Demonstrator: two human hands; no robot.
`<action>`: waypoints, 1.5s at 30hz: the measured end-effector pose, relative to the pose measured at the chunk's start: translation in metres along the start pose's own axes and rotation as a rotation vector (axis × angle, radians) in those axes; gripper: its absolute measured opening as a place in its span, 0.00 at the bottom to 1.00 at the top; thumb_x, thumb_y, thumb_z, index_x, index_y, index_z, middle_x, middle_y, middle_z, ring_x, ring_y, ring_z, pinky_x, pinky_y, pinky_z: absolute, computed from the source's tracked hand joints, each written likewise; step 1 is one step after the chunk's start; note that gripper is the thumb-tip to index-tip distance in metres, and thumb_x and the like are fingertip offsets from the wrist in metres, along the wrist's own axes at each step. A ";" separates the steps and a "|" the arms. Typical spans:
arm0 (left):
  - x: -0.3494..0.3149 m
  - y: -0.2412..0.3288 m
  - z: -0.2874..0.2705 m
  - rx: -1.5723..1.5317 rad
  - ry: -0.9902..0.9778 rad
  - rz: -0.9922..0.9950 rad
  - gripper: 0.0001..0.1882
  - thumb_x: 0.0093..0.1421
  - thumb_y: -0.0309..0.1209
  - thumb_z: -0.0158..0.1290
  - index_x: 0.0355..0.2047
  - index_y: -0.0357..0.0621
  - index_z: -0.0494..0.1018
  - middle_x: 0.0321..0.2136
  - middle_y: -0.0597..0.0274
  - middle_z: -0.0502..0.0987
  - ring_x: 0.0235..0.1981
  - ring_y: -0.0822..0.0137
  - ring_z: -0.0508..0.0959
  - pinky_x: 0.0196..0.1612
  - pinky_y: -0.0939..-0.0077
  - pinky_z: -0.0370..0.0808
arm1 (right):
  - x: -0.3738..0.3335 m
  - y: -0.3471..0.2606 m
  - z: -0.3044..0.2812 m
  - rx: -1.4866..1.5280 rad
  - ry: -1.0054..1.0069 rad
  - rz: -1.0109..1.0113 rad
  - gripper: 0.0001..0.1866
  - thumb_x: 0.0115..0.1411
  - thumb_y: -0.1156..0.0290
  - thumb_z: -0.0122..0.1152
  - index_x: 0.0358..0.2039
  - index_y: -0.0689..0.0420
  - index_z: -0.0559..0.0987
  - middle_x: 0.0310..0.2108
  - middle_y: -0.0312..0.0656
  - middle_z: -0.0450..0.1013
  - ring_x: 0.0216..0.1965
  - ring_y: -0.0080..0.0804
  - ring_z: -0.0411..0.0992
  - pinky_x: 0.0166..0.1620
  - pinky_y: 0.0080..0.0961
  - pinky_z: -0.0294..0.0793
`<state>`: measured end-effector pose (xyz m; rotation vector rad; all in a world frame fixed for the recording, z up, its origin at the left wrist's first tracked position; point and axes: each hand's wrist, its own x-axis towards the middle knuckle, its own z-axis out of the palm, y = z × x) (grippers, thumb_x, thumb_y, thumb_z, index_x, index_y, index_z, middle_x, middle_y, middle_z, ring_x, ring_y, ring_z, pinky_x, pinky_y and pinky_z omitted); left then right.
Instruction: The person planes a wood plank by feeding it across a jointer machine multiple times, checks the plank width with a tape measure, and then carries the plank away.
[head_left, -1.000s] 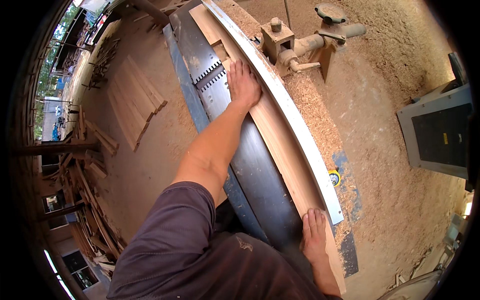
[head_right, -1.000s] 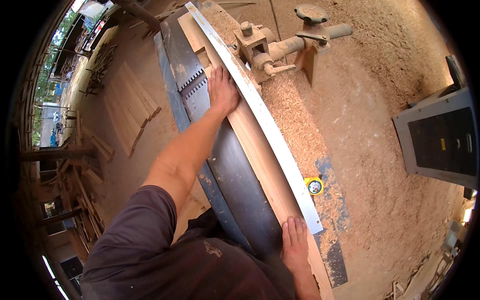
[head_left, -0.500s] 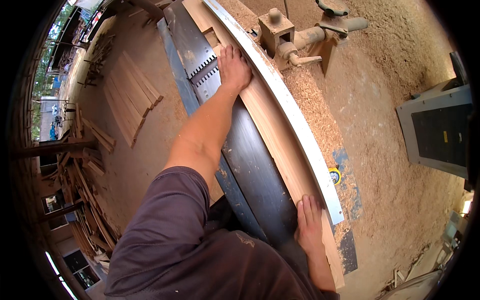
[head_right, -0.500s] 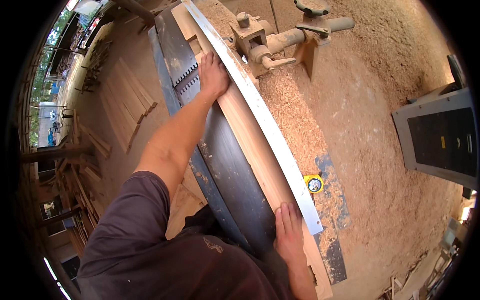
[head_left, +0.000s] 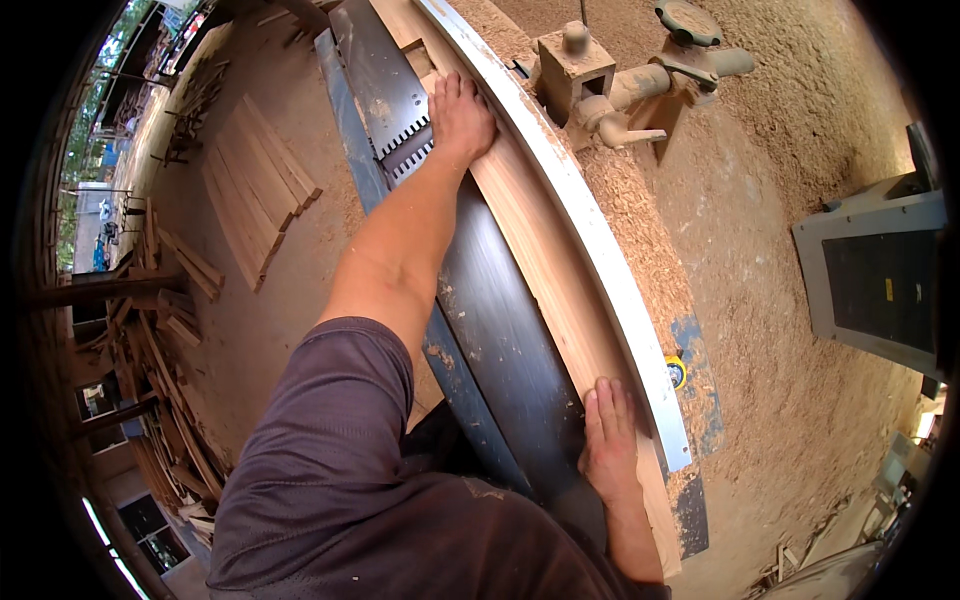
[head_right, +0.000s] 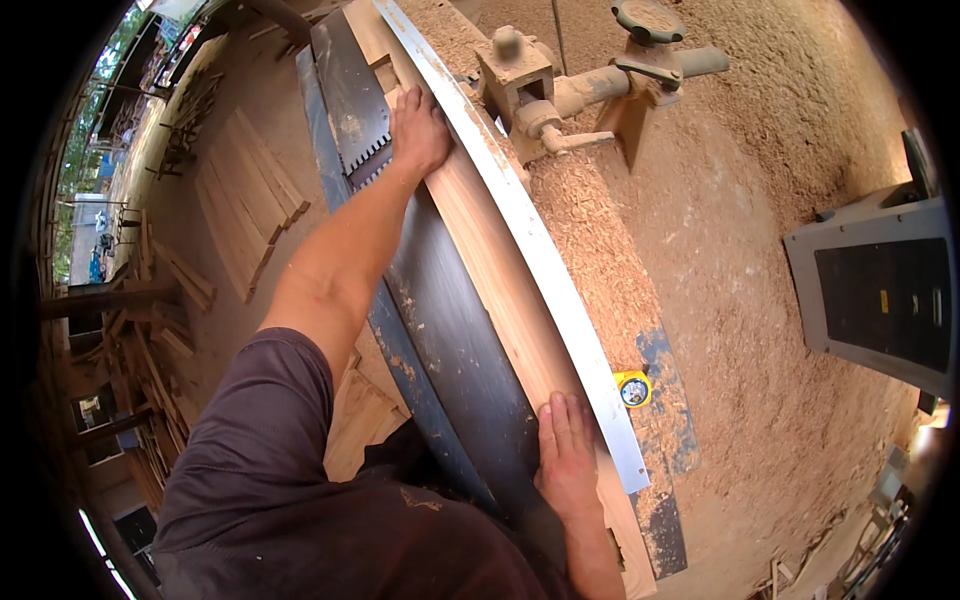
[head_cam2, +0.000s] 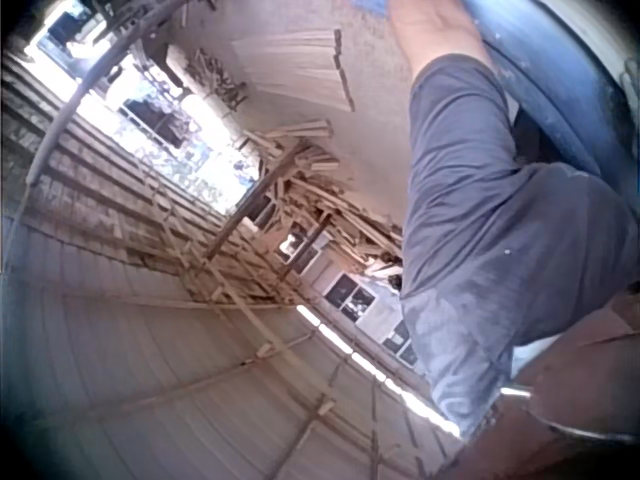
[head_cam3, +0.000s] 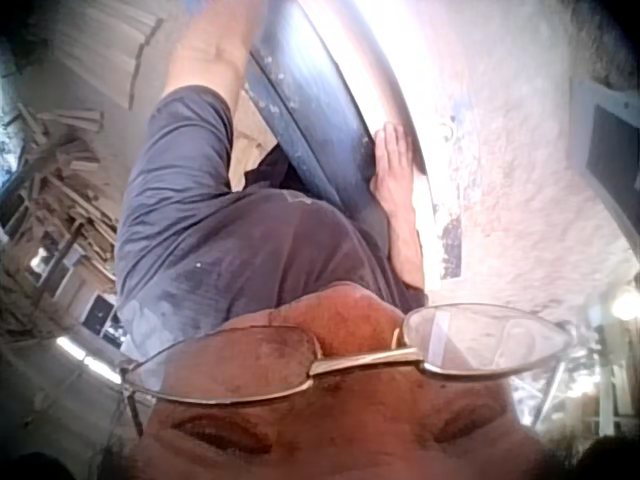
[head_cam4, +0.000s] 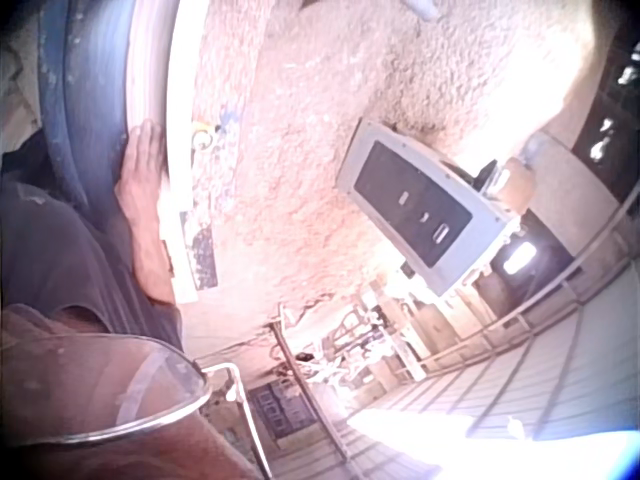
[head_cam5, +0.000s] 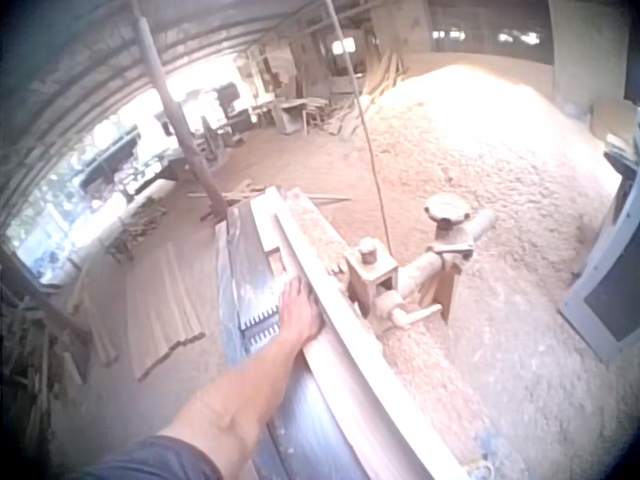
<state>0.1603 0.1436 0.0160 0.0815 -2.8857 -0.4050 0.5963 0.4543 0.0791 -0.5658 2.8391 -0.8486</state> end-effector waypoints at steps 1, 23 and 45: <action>0.003 -0.002 0.000 0.006 -0.007 -0.002 0.24 0.71 0.37 0.40 0.62 0.37 0.69 0.71 0.49 0.58 0.73 0.48 0.54 0.74 0.49 0.49 | 0.004 -0.001 0.000 0.000 -0.001 0.000 0.37 0.50 0.85 0.55 0.65 0.69 0.66 0.70 0.60 0.60 0.70 0.64 0.58 0.71 0.63 0.55; 0.070 -0.044 0.006 0.017 -0.033 -0.034 0.26 0.71 0.38 0.39 0.66 0.39 0.66 0.73 0.50 0.57 0.75 0.47 0.52 0.76 0.50 0.47 | 0.082 -0.014 0.007 0.007 0.007 -0.010 0.38 0.48 0.89 0.56 0.64 0.69 0.66 0.68 0.62 0.61 0.70 0.64 0.58 0.71 0.64 0.56; 0.141 -0.092 0.023 0.032 0.039 0.017 0.24 0.69 0.38 0.42 0.60 0.39 0.72 0.67 0.51 0.64 0.72 0.47 0.57 0.73 0.52 0.52 | 0.162 -0.028 0.017 -0.033 0.034 -0.012 0.40 0.46 0.91 0.55 0.65 0.69 0.66 0.69 0.60 0.60 0.71 0.63 0.58 0.71 0.62 0.57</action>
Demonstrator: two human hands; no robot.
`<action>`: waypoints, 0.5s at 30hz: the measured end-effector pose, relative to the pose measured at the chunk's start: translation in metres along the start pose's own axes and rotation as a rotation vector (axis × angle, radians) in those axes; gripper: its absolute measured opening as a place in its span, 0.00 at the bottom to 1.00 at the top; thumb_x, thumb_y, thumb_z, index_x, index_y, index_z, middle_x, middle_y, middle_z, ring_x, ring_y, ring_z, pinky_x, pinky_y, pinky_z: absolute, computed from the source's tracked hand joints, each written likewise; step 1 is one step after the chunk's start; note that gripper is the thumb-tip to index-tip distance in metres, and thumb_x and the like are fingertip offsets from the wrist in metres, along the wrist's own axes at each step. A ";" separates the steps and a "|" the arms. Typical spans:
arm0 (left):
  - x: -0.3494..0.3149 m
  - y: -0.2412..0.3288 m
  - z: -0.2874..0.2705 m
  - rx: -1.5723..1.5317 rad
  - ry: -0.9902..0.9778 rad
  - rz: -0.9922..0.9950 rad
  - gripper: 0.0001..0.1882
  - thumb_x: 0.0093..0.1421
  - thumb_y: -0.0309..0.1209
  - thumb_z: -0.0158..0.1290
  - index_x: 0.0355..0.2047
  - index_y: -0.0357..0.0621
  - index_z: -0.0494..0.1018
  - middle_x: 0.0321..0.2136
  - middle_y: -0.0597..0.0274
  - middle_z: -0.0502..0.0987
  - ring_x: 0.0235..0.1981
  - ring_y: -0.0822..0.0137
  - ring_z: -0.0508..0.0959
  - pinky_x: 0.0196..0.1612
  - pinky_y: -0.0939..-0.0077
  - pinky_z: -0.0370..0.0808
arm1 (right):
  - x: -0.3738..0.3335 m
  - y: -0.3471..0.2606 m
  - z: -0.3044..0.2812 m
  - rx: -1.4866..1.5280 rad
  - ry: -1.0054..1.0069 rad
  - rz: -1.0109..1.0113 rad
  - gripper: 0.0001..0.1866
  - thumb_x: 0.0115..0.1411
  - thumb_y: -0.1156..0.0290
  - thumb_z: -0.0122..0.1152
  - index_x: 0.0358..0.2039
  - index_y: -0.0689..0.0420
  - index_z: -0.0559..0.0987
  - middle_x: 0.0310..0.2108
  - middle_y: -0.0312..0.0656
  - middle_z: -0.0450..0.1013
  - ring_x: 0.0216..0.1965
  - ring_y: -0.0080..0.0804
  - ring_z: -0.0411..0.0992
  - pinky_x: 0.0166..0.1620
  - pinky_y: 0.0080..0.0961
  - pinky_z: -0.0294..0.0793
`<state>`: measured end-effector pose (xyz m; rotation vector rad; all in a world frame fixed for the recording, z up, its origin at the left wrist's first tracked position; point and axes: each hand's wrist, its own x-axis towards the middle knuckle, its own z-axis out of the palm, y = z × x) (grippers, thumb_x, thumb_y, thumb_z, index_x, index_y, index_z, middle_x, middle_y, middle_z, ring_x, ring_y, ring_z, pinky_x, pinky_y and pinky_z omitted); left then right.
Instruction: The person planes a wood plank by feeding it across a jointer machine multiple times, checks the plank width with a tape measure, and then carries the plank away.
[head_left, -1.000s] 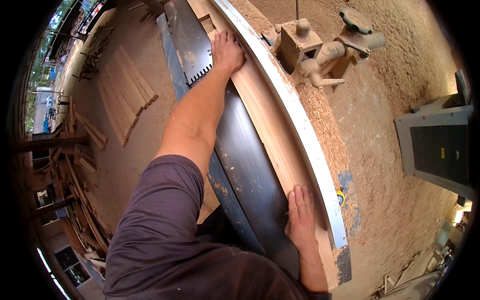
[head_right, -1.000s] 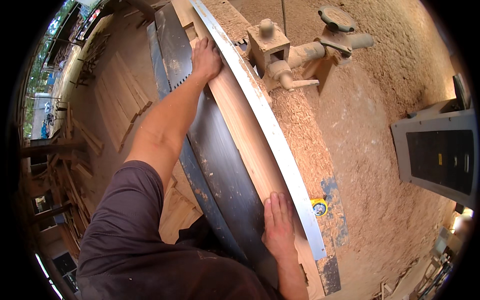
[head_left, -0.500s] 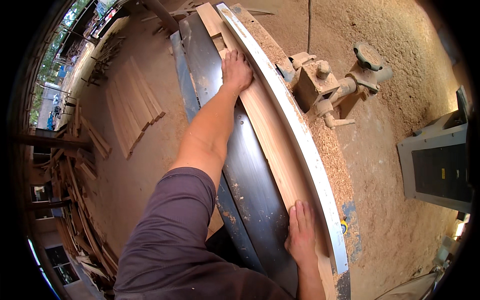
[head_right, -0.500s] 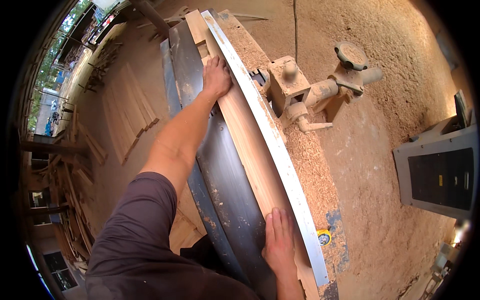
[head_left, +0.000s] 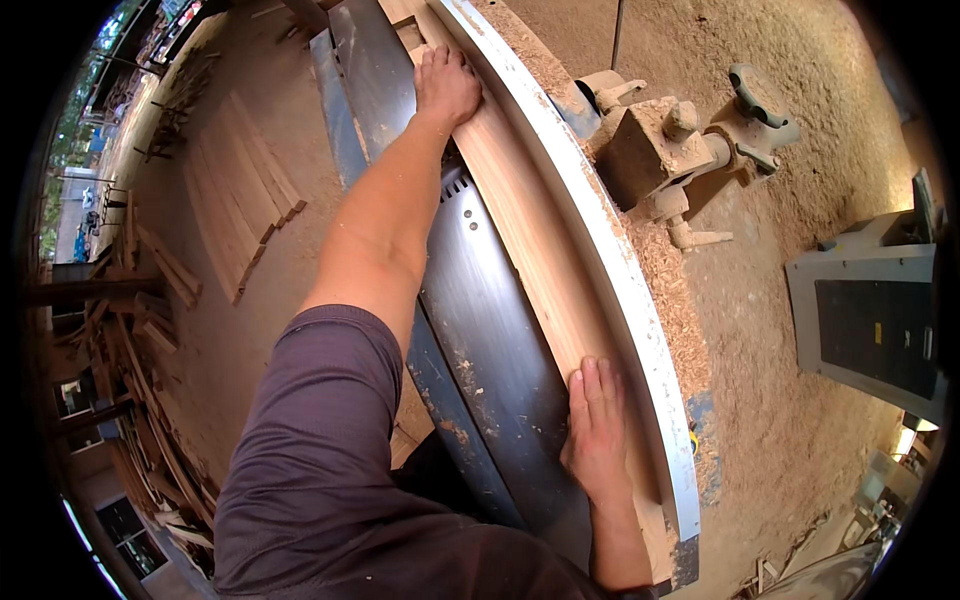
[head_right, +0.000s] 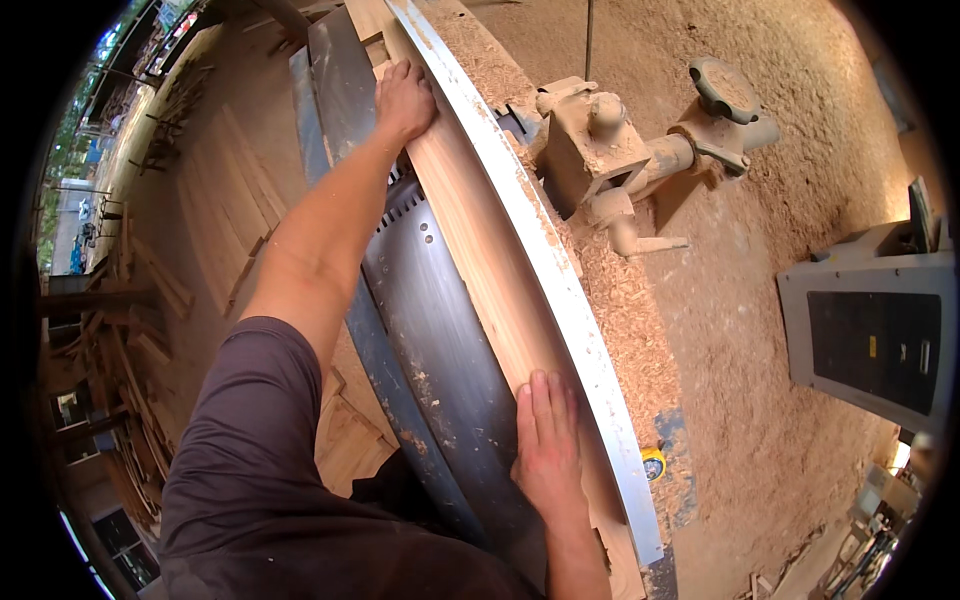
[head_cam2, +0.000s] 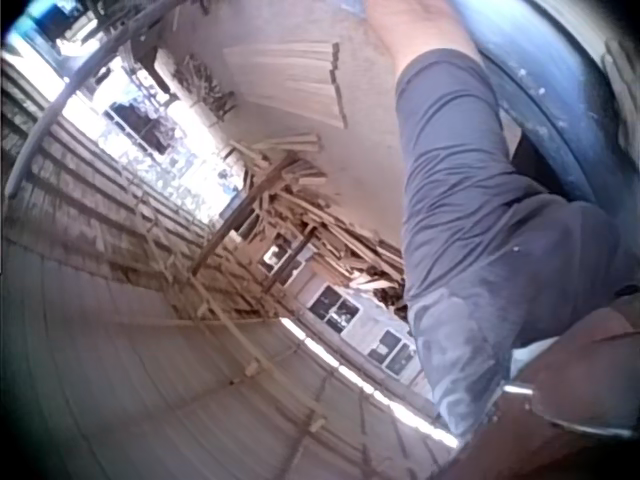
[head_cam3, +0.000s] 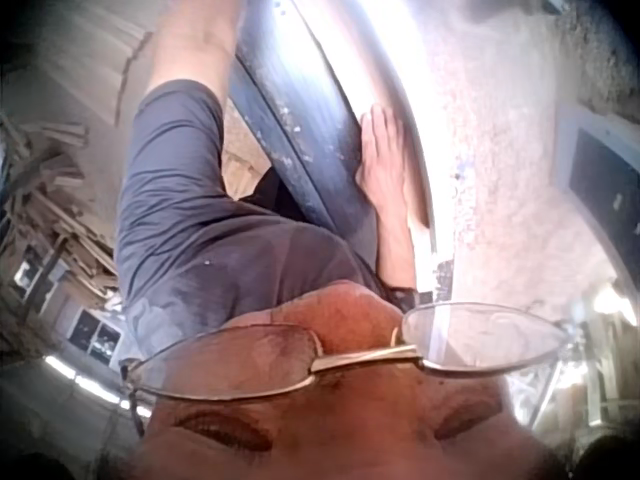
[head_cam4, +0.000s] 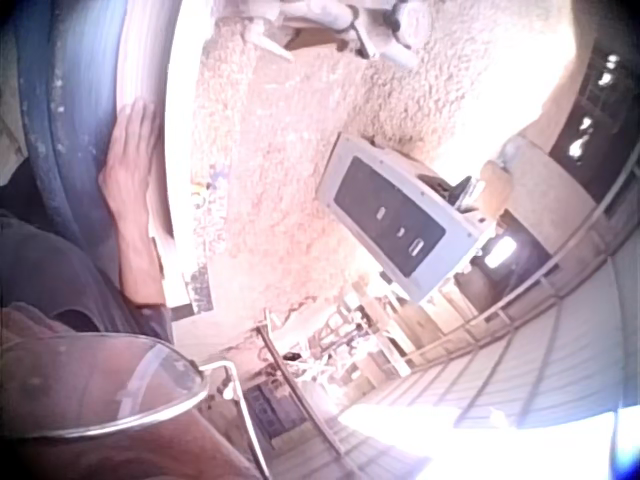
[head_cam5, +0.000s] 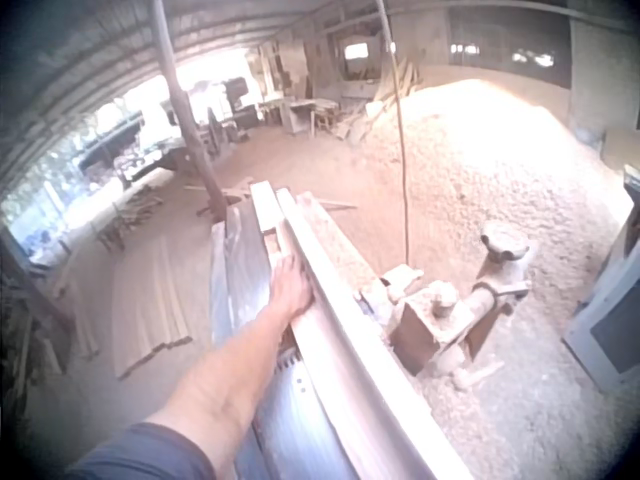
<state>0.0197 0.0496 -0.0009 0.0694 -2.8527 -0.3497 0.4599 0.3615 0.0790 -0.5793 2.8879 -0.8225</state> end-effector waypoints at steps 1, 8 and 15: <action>0.001 -0.001 0.004 0.007 0.009 0.006 0.24 0.69 0.38 0.42 0.60 0.39 0.72 0.67 0.52 0.65 0.72 0.48 0.57 0.72 0.52 0.52 | 0.002 0.000 0.002 -0.001 0.010 -0.001 0.41 0.46 0.92 0.55 0.65 0.69 0.66 0.69 0.60 0.60 0.71 0.63 0.58 0.71 0.62 0.57; -0.039 0.032 -0.020 0.047 -0.089 -0.028 0.27 0.68 0.37 0.43 0.64 0.39 0.67 0.66 0.52 0.65 0.70 0.49 0.59 0.73 0.52 0.52 | 0.001 -0.002 0.001 -0.034 0.027 0.005 0.42 0.45 0.92 0.57 0.65 0.68 0.66 0.70 0.58 0.60 0.71 0.59 0.58 0.73 0.55 0.57; -0.187 0.131 -0.044 -0.085 -0.083 -0.095 0.30 0.70 0.37 0.40 0.69 0.34 0.60 0.75 0.47 0.52 0.77 0.49 0.46 0.77 0.53 0.40 | -0.048 0.003 -0.010 0.002 0.107 0.010 0.39 0.47 0.90 0.57 0.64 0.67 0.69 0.68 0.54 0.64 0.70 0.57 0.60 0.71 0.52 0.60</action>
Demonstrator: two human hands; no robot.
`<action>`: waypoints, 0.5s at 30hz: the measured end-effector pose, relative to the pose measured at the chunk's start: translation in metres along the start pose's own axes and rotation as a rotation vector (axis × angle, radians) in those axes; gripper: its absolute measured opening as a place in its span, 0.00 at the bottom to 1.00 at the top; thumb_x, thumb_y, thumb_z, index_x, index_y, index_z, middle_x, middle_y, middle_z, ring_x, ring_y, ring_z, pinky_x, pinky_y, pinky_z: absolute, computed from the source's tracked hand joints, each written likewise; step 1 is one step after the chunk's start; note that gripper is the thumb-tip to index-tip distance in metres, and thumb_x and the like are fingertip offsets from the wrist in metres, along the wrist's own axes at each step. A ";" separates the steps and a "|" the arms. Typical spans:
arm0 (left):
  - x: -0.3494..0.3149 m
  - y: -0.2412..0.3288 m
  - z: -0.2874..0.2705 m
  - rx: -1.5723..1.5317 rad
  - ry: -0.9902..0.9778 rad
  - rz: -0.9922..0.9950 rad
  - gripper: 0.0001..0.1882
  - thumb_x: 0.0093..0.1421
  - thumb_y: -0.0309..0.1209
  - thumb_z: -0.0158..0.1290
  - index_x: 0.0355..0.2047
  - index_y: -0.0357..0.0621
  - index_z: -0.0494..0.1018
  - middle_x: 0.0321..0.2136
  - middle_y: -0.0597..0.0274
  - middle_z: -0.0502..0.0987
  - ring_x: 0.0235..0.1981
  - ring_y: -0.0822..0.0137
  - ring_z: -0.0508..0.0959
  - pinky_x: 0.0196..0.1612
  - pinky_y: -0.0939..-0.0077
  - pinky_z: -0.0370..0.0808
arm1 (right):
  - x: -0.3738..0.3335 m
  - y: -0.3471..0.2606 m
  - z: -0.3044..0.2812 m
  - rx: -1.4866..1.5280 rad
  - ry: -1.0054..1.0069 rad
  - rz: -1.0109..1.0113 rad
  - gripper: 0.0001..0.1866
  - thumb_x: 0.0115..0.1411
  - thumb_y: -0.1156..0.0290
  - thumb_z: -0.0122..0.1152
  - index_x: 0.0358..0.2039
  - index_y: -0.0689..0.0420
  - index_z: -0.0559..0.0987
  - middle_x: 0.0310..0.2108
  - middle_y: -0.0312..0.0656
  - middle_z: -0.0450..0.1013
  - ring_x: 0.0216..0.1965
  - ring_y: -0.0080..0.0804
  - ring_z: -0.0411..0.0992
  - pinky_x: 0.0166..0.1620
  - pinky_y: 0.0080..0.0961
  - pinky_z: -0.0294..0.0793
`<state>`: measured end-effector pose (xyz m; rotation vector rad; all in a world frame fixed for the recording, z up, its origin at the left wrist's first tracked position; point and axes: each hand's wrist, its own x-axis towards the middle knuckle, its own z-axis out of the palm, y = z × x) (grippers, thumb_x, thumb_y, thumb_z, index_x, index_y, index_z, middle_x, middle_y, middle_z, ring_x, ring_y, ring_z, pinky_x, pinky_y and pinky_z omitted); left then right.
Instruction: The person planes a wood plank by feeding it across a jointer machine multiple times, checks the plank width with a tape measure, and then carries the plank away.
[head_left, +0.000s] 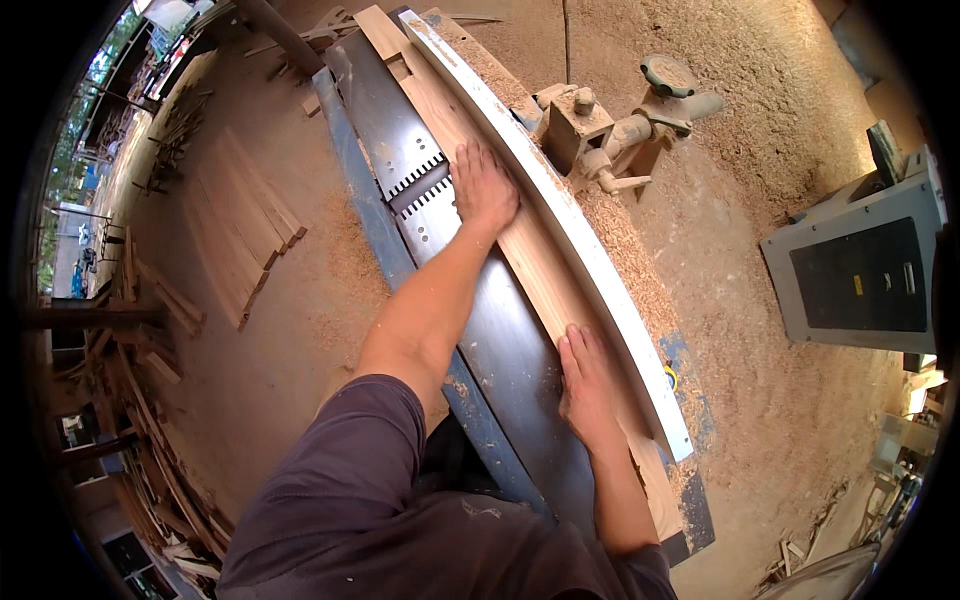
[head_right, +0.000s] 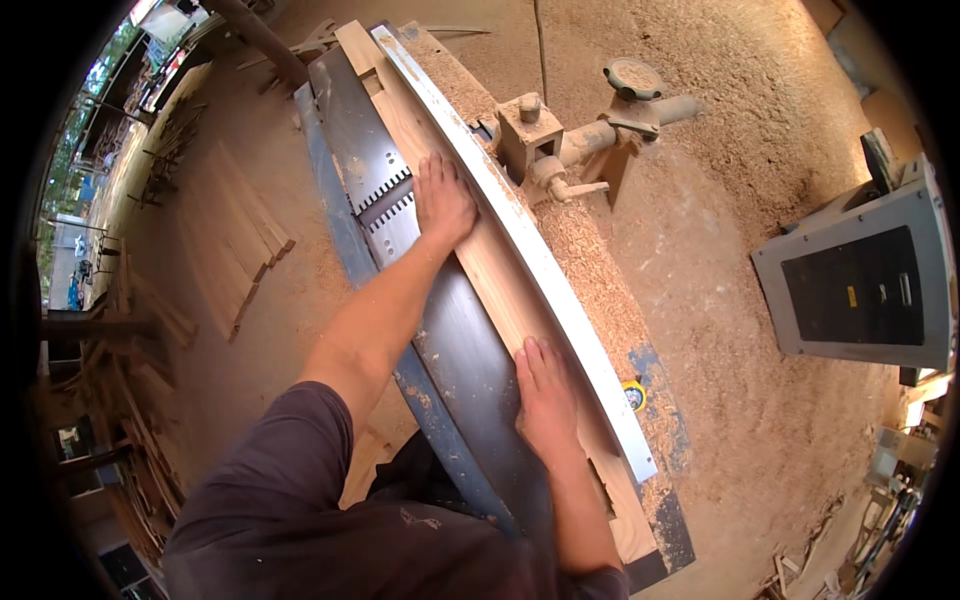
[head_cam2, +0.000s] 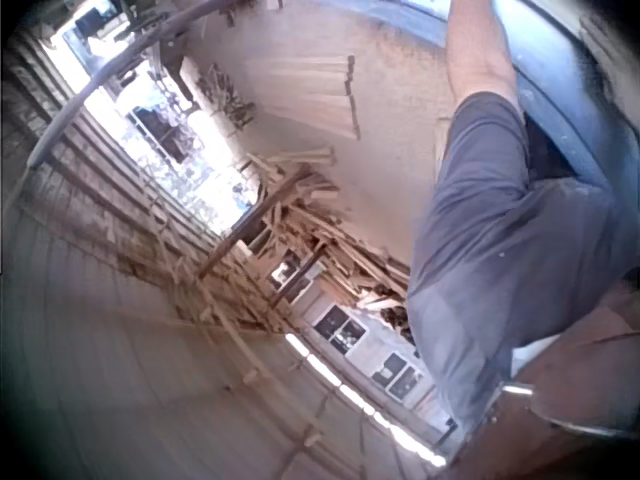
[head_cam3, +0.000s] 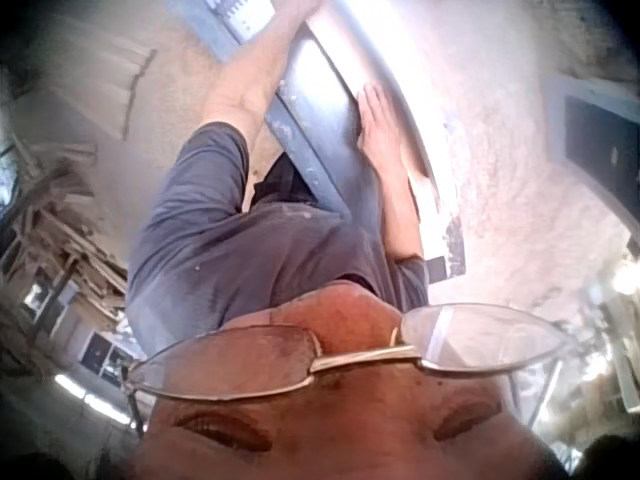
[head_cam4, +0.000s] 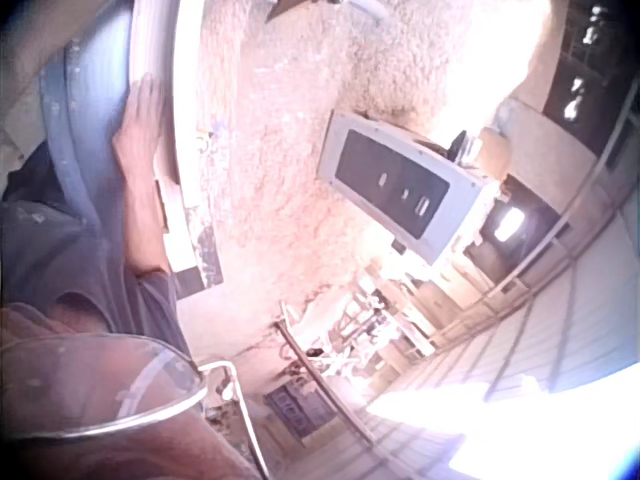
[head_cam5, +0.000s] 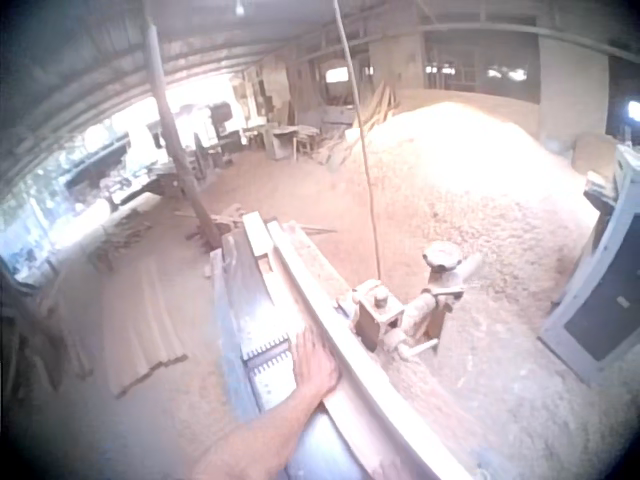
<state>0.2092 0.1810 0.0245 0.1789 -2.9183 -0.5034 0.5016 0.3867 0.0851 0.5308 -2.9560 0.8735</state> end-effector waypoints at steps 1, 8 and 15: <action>-0.019 0.011 0.000 -0.024 -0.011 -0.012 0.30 0.70 0.36 0.40 0.69 0.34 0.60 0.75 0.47 0.52 0.77 0.48 0.46 0.78 0.53 0.39 | -0.028 0.003 -0.006 0.012 0.002 0.025 0.38 0.47 0.90 0.57 0.63 0.66 0.69 0.67 0.54 0.65 0.69 0.57 0.61 0.71 0.52 0.61; -0.051 0.018 -0.002 -0.042 0.066 0.029 0.24 0.70 0.35 0.42 0.63 0.35 0.66 0.72 0.43 0.55 0.76 0.44 0.48 0.76 0.48 0.42 | -0.291 0.036 -0.074 -0.076 -0.111 0.173 0.30 0.61 0.73 0.58 0.64 0.65 0.69 0.68 0.59 0.64 0.70 0.67 0.58 0.71 0.61 0.54; -0.041 0.008 0.009 -0.017 0.055 0.063 0.24 0.70 0.37 0.44 0.62 0.40 0.69 0.72 0.44 0.56 0.75 0.45 0.50 0.76 0.49 0.42 | -0.345 0.045 -0.090 -0.078 -0.142 0.198 0.30 0.66 0.66 0.58 0.65 0.66 0.68 0.68 0.59 0.64 0.71 0.65 0.58 0.72 0.59 0.52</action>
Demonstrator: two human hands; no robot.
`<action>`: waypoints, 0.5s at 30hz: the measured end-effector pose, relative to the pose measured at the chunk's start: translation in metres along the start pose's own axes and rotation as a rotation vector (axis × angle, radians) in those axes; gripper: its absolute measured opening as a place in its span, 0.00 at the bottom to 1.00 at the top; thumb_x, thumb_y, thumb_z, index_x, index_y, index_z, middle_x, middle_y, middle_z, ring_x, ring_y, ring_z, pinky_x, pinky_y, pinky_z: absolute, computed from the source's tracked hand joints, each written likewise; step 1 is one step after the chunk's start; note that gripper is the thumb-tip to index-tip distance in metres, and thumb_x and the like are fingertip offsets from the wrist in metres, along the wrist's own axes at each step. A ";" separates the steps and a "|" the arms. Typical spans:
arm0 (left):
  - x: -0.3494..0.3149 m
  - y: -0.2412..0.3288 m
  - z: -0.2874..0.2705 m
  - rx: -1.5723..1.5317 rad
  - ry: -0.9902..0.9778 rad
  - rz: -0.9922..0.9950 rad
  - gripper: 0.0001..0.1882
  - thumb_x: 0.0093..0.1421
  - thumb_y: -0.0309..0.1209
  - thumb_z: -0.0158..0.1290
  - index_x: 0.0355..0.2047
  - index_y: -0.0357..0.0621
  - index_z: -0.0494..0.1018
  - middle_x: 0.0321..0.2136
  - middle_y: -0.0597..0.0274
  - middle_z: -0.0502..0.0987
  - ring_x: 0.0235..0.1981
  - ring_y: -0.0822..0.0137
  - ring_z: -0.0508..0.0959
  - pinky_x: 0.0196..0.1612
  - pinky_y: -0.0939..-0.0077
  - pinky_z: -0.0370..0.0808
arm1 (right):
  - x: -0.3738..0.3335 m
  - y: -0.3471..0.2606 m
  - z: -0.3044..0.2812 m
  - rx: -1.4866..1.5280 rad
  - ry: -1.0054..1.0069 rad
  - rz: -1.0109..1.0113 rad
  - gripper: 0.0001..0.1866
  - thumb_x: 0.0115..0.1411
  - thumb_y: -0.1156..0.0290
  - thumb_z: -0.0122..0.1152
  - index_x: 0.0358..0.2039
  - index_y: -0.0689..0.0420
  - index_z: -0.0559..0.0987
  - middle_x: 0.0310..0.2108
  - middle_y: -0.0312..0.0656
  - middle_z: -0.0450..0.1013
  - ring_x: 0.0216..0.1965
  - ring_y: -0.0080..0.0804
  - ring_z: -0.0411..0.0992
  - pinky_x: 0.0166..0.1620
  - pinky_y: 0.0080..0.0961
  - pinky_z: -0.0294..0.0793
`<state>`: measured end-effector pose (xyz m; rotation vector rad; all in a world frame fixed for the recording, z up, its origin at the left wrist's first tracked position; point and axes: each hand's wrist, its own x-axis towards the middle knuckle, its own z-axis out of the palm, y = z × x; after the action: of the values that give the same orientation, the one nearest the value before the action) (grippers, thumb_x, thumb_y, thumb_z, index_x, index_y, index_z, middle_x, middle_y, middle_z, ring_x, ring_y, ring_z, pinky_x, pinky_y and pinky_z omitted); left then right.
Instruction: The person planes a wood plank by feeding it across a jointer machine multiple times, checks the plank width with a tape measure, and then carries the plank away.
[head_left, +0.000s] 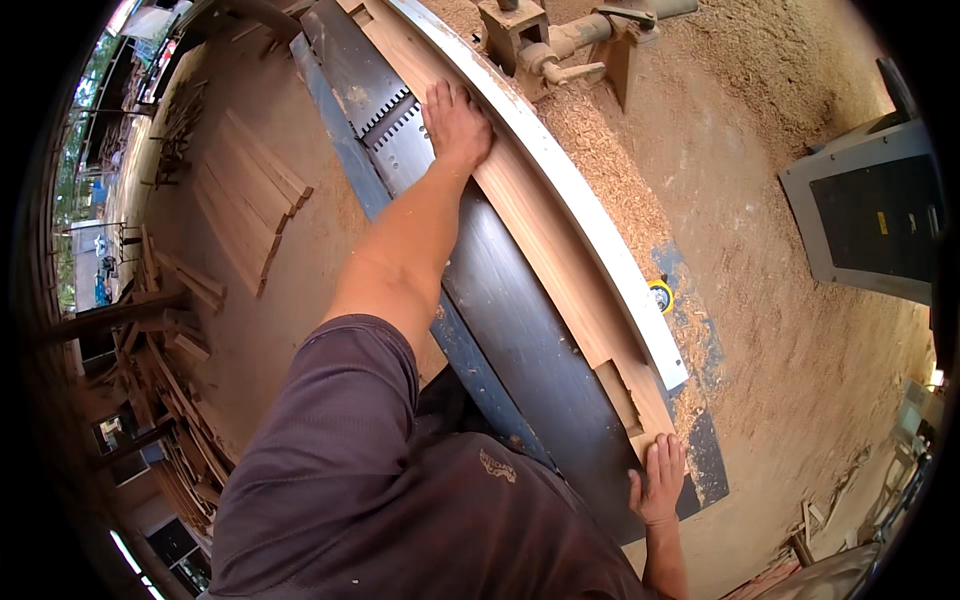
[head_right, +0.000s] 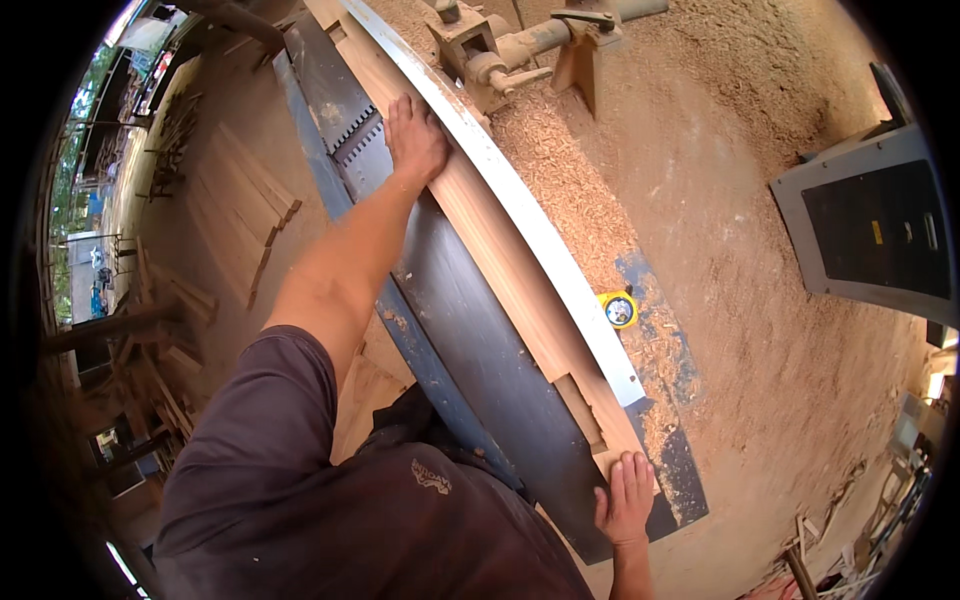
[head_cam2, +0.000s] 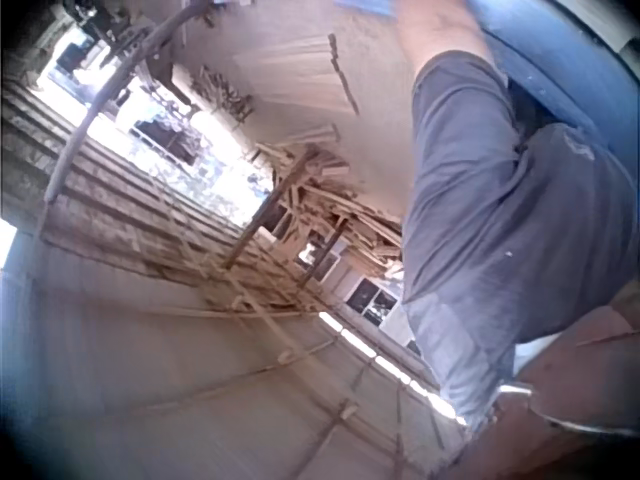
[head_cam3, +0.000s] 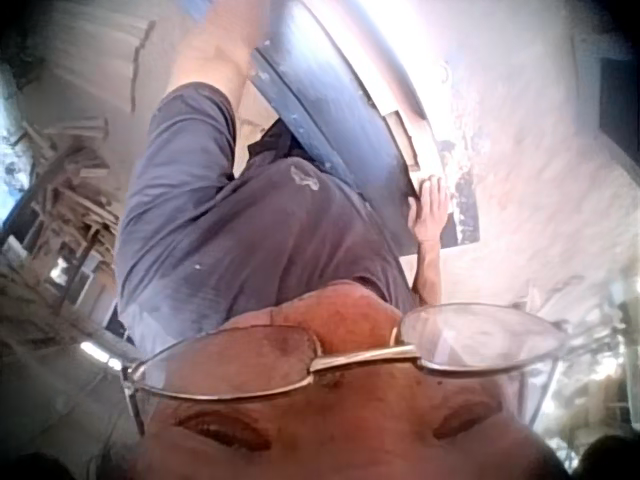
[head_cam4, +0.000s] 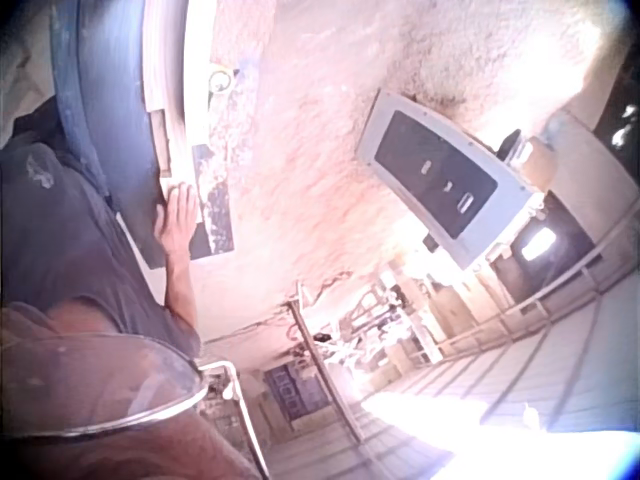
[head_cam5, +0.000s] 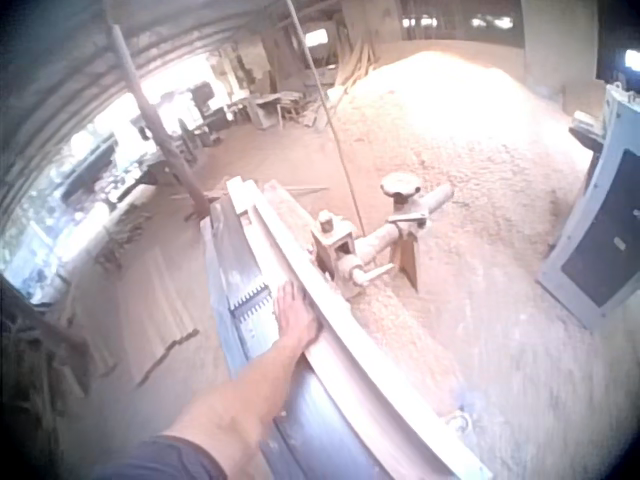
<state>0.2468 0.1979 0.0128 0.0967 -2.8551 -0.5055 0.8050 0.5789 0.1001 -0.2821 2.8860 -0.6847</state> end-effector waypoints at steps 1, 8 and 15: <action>0.000 -0.003 0.004 -0.007 0.022 -0.004 0.25 0.70 0.37 0.43 0.63 0.41 0.69 0.72 0.44 0.56 0.75 0.45 0.49 0.76 0.50 0.42 | 0.005 0.005 0.003 -0.003 0.009 -0.025 0.29 0.66 0.66 0.58 0.65 0.65 0.68 0.68 0.58 0.64 0.71 0.64 0.58 0.72 0.58 0.52; 0.016 -0.007 0.002 -0.009 0.019 0.017 0.24 0.69 0.36 0.43 0.62 0.40 0.70 0.71 0.45 0.58 0.75 0.45 0.50 0.76 0.50 0.43 | 0.022 0.010 0.010 -0.032 0.059 -0.146 0.25 0.67 0.70 0.55 0.63 0.65 0.70 0.66 0.55 0.68 0.68 0.61 0.63 0.71 0.57 0.58; 0.036 -0.024 0.005 -0.001 0.044 0.037 0.23 0.69 0.36 0.44 0.60 0.39 0.72 0.69 0.45 0.60 0.73 0.46 0.52 0.75 0.52 0.45 | 0.047 0.001 0.011 -0.004 0.030 -0.219 0.21 0.65 0.76 0.51 0.58 0.66 0.75 0.63 0.56 0.71 0.67 0.59 0.66 0.70 0.56 0.61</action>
<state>0.2112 0.1728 0.0082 0.0542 -2.8082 -0.4917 0.7612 0.5648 0.0848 -0.6006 2.9123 -0.7230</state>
